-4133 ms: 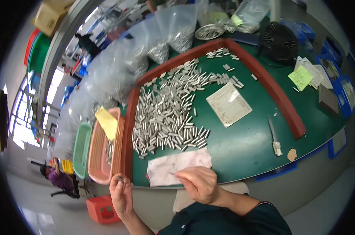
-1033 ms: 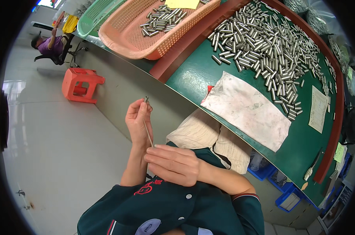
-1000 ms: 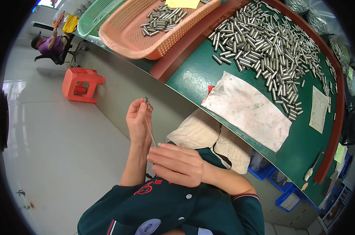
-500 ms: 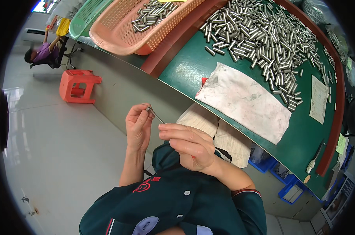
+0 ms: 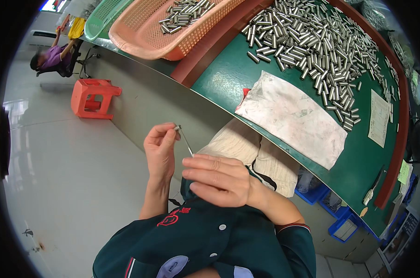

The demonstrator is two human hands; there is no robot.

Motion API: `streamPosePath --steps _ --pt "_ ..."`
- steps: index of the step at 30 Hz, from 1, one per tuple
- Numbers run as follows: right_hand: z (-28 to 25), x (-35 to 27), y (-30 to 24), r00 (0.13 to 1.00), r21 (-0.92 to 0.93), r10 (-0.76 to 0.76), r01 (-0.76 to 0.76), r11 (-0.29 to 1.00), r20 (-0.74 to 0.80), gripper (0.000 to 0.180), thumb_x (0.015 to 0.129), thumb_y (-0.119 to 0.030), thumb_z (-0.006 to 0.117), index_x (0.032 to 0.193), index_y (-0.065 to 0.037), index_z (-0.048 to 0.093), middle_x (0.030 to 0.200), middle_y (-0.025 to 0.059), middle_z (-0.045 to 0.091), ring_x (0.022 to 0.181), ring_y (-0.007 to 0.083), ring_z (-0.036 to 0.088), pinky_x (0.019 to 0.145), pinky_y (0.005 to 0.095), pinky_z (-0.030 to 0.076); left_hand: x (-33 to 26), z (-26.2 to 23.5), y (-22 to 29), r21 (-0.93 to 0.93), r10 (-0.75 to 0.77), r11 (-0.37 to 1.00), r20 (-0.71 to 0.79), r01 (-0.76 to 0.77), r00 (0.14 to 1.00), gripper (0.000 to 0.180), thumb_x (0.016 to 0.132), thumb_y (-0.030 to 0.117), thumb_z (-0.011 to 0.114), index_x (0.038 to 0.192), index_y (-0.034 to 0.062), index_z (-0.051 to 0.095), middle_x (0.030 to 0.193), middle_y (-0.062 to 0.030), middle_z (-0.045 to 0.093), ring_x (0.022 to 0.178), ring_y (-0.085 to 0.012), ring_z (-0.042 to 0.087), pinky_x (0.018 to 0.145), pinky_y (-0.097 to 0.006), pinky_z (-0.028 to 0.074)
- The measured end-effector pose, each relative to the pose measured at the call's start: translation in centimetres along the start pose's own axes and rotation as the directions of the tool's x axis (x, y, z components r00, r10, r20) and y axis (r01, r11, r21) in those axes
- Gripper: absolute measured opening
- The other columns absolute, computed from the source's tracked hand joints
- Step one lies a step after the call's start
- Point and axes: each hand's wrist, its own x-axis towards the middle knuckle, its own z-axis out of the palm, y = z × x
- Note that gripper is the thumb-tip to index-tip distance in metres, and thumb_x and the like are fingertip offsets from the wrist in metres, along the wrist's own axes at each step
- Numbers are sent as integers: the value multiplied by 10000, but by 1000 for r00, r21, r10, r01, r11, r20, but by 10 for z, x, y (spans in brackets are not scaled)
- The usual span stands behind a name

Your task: Inspecting and cleaning small metal tubes with a thin metal rod.

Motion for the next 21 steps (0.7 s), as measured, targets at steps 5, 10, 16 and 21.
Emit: streamPosePath --steps 5,10,16,21 --pt "1 2 -7 997 86 69 -65 994 -38 101 673 43 570 759 38 517 895 218 585 876 360 588 710 422 518 8 -6 4 -165 -65 984 -2 63 998 114 806 42 565 902 -17 549 809 -51 539 708 -119 493 679 -233 408" --pt "4 -10 4 979 76 128 -117 990 -156 146 763 77 461 894 16 443 887 211 588 837 363 601 680 405 526 7 -10 -3 -341 -199 909 148 239 969 121 824 89 553 904 -1 548 796 -42 529 700 -110 468 676 -246 396" --pt "7 -8 5 974 105 148 -131 986 -171 143 780 87 427 902 13 436 878 208 589 831 360 603 669 399 528 7 -10 -7 -383 -242 865 248 325 938 127 830 120 550 894 10 551 800 -45 534 679 -104 452 649 -244 382" --pt "4 -8 4 977 117 146 -128 985 -154 116 761 78 462 863 23 465 899 202 588 838 357 602 678 399 528 6 -9 -8 -373 -308 838 278 397 910 171 805 188 593 870 40 538 762 -26 472 664 -81 414 590 -200 352"
